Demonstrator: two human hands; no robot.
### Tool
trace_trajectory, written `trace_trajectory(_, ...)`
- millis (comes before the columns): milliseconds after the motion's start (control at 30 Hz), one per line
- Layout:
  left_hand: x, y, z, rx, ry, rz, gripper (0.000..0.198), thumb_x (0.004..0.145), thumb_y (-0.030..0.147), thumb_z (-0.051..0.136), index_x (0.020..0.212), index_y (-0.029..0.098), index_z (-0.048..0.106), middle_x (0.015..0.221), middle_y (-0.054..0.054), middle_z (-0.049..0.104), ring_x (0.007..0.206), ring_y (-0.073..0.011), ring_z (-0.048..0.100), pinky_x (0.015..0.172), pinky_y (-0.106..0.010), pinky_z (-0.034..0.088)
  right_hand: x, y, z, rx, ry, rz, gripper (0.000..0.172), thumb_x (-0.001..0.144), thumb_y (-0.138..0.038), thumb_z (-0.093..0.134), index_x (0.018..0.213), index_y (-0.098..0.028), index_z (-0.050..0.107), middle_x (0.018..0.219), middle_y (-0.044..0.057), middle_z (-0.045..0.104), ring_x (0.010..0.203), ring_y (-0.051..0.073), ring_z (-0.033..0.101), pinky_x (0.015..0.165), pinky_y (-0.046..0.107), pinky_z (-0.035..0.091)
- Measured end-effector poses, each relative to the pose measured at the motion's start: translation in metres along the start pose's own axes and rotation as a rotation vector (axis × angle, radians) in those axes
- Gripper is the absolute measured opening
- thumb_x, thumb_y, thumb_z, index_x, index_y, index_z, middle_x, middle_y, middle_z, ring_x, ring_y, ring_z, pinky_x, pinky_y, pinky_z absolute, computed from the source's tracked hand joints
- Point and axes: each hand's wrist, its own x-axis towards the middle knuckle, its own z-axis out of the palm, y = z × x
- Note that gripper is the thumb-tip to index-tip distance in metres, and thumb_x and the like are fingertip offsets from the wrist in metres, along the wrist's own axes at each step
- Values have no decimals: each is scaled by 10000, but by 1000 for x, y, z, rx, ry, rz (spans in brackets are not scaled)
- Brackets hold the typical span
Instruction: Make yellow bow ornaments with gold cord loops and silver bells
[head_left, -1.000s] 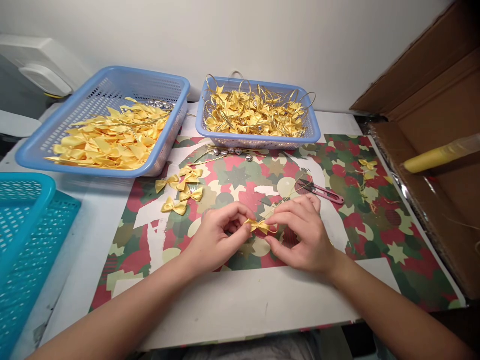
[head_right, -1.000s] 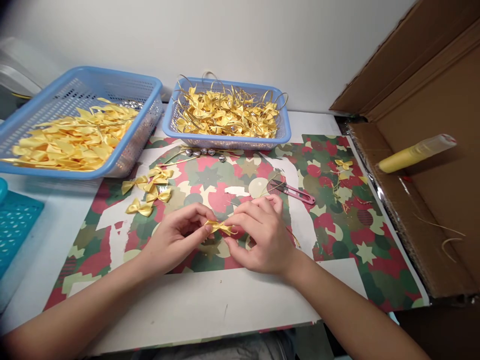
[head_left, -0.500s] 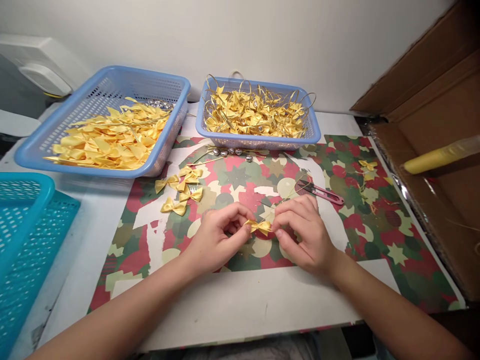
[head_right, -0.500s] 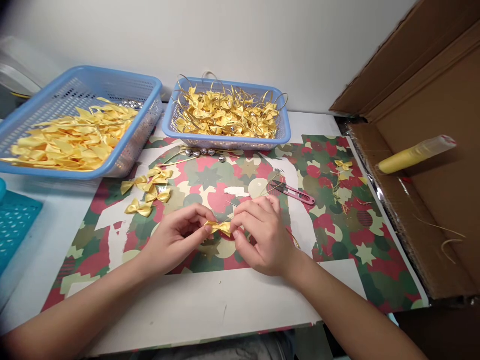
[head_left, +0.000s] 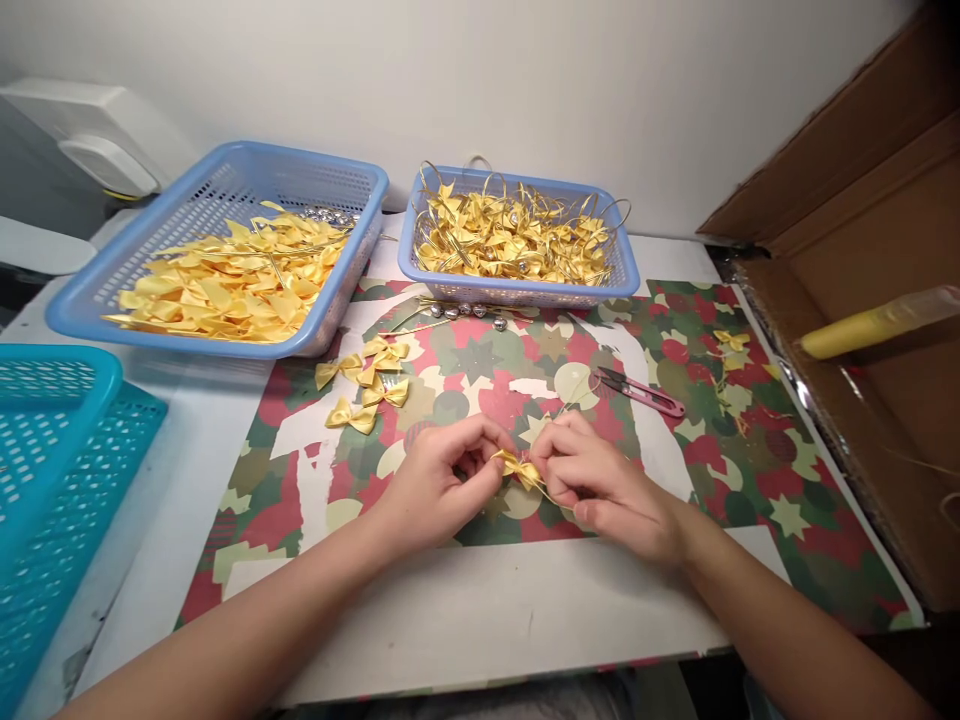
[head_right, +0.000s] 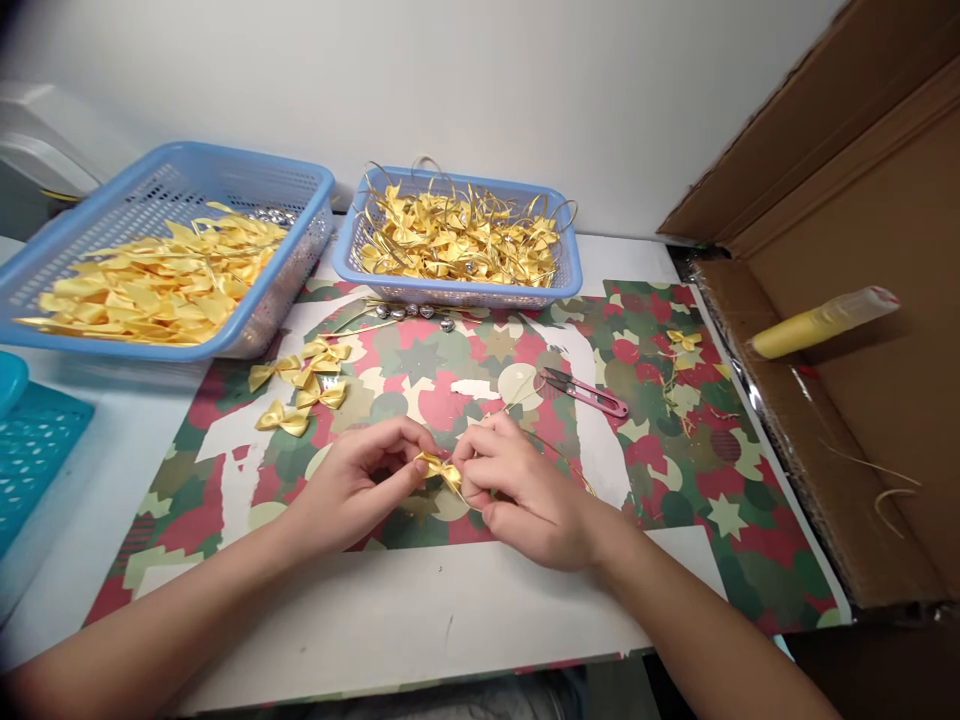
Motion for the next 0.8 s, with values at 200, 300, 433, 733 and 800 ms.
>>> trace_trajectory(200, 1, 0, -1, -22, 43, -65, 78, 845, 219, 530, 811, 168, 579, 575, 48, 499, 510, -82, 419, 472, -198, 353, -3, -2, -14, 39, -6, 35, 270, 726, -186, 519, 616, -193, 272, 820, 38, 461, 861, 197, 437, 703, 330, 418)
trace_trajectory(300, 0, -1, -1, -29, 38, -75, 78, 844, 227, 528, 811, 170, 570, 590, 44, 501, 517, -86, 429, 479, -204, 358, -6, 3, -23, 183, 97, -38, 306, 798, -325, 530, 591, -185, 353, 815, 37, 436, 796, 186, 441, 679, 334, 397)
trace_trajectory(433, 0, -2, -1, -34, 30, -83, 72, 837, 228, 529, 817, 171, 568, 600, 46, 491, 524, -87, 442, 488, -204, 367, -9, 12, -31, 395, 228, -86, 417, 828, -495, 532, 575, -183, 419, 803, 37, 412, 716, 171, 415, 639, 336, 368)
trace_trajectory(733, 1, 1, 0, -80, 37, -91, 58, 808, 230, 552, 816, 175, 569, 600, 56, 454, 526, -80, 407, 479, -192, 336, -5, 14, -32, 671, 267, -162, 280, 791, -432, 564, 628, -225, 469, 529, -3, 382, 686, 195, 442, 717, 358, 393)
trace_trajectory(800, 1, 1, 0, -89, 25, -89, 59, 806, 226, 546, 819, 175, 573, 596, 57, 453, 528, -81, 412, 480, -190, 332, -4, 13, -29, 716, 237, -177, 177, 795, -425, 569, 752, -253, 556, 442, -24, 351, 660, 201, 447, 697, 343, 393)
